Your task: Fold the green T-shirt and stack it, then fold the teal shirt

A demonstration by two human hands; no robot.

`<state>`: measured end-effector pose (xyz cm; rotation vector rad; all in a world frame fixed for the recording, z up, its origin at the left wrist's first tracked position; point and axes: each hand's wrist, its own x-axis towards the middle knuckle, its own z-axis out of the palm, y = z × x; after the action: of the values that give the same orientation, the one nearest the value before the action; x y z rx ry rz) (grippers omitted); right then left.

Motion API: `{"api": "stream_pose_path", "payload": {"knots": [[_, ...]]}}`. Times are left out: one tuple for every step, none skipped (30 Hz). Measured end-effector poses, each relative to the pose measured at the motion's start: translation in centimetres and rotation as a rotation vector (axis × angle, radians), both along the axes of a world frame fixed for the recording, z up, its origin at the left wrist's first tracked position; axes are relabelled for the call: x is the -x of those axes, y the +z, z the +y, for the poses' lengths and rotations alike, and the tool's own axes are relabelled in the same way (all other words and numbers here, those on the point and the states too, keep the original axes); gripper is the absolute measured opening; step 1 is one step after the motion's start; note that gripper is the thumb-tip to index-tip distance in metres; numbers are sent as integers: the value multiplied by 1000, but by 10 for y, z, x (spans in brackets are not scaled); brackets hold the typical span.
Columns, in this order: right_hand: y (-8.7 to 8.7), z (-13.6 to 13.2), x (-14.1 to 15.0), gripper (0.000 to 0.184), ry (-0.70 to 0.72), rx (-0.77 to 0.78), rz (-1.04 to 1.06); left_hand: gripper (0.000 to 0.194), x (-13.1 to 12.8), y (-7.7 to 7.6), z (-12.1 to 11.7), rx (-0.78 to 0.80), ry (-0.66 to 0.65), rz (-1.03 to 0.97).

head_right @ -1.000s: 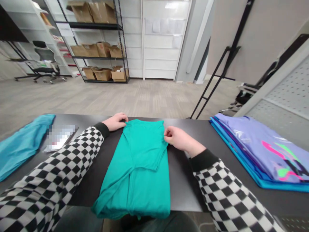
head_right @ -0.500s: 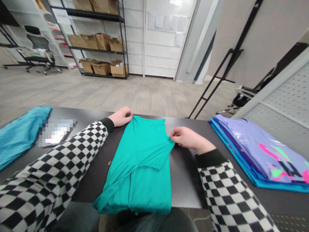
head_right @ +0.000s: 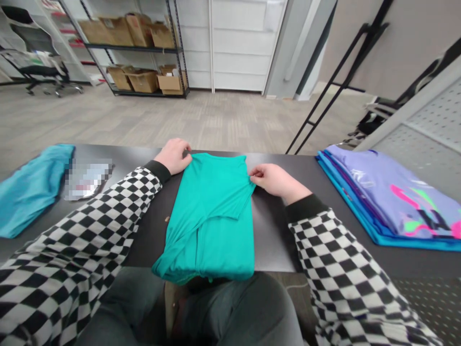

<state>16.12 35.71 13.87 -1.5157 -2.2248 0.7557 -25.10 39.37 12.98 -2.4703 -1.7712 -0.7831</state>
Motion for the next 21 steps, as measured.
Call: {"api": "stream_pose_path", "payload": {"knots": [[1, 0, 1, 10, -5, -9, -11, 19, -3, 5, -11, -11, -11, -17], [3, -1, 2, 10, -6, -22, -20, 18, -7, 10, -25, -16, -19, -38], [4, -1, 3, 10, -2, -36, -29, 17, -11, 15, -43, -14, -23, -63], [4, -1, 4, 10, 3, -50, -39, 14, -14, 19, -64, -7, -27, -89], [4, -1, 5, 10, 8, -66, -50, 12, -18, 21, -87, 5, -31, -118], [3, -1, 6, 11, 10, -83, -59, 11, -21, 21, -112, 21, -38, -147], [2, 0, 8, 11, 14, -101, -65, 12, -24, 20, -137, 38, -49, -171], [1, 0, 9, 12, 16, -120, -67, 15, -25, 17, -161, 59, -63, -186], [0, 1, 11, 14, 17, -142, -67, 17, -26, 13, -182, 84, -81, -185], [-1, 0, 13, 15, 19, -166, -66, 17, -27, 10, -199, 111, -113, -168], [-1, 0, 15, 16, 23, -191, -64, 17, -27, 7, -211, 126, -140, -153], [0, -1, 17, 17, 24, -214, -60, 16, -27, 5, -219, 129, -157, -141], [0, -1, 19, 17, 22, -232, -51, 16, -28, 5, -222, 122, -165, -136], [1, -2, 20, 18, 19, -245, -37, 18, -30, 6, -222, 106, -164, -139], [2, -3, 21, 19, 16, -252, -21, 20, -32, 8, -220, 91, -163, -144], [2, -4, 22, 19, 12, -256, -4, 21, -36, 11, -217, 85, -173, -141], [2, -4, 22, 20, 9, -259, 10, 23, -42, 14, -213, 94, -199, -128], [2, -4, 22, 20, 13, -262, 18, 23, -48, 16, -210, 118, -237, -104], [2, -4, 21, 19, 22, -265, 20, 24, -55, 17, -208, 152, -274, -72], [1, -3, 21, 19, 32, -267, 15, 25, -62, 18, -207, 187, -301, -35], [0, -2, 20, 19, 43, -263, 2, 26, -68, 17, -207, 217, -313, 3]]}}
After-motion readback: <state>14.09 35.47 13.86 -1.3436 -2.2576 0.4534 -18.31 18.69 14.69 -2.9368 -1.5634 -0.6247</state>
